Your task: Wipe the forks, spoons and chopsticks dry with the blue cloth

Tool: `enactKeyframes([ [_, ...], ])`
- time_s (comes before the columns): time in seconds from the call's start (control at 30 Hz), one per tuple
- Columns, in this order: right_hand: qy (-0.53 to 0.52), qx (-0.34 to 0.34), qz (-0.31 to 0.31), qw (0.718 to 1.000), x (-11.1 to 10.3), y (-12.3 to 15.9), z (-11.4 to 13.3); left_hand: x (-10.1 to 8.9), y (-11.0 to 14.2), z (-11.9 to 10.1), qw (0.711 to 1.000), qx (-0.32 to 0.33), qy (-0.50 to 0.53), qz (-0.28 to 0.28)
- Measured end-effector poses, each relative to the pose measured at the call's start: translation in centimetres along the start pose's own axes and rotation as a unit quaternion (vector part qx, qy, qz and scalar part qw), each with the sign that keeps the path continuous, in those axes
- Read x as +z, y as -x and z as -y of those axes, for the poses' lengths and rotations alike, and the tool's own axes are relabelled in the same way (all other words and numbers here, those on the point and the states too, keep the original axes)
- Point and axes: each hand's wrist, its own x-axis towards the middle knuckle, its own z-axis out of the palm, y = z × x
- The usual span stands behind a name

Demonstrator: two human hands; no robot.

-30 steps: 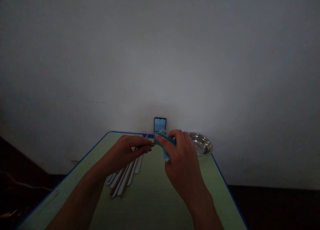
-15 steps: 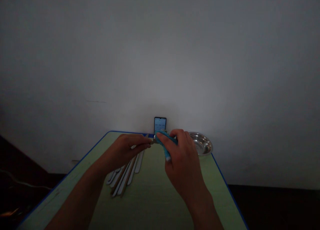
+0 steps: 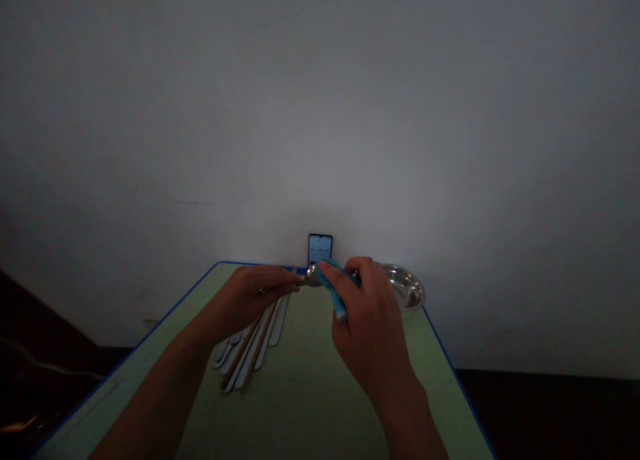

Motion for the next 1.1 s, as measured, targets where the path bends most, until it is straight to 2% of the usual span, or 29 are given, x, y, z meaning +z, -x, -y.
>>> enactKeyframes([
  [0.27, -0.013, 0.007, -0.022, 1.000, 0.17, 0.07, -0.33, -0.07, 0.17, 0.18, 1.000, -0.009, 0.012, -0.003],
  [0.73, -0.017, 0.024, -0.025, 0.999, 0.01, 0.07, -0.44, -0.25, 0.30, 0.11, 0.999, -0.004, 0.038, -0.002],
  [0.9, -0.013, 0.021, -0.041, 0.999, 0.07, 0.12, -0.54, -0.45, 0.34, -0.19, 0.998, -0.032, 0.048, -0.007],
  [1.1, -0.028, 0.000, -0.052, 0.998, 0.01, 0.13, -0.30, -0.21, 0.25, -0.36, 0.992, -0.078, 0.101, 0.012],
])
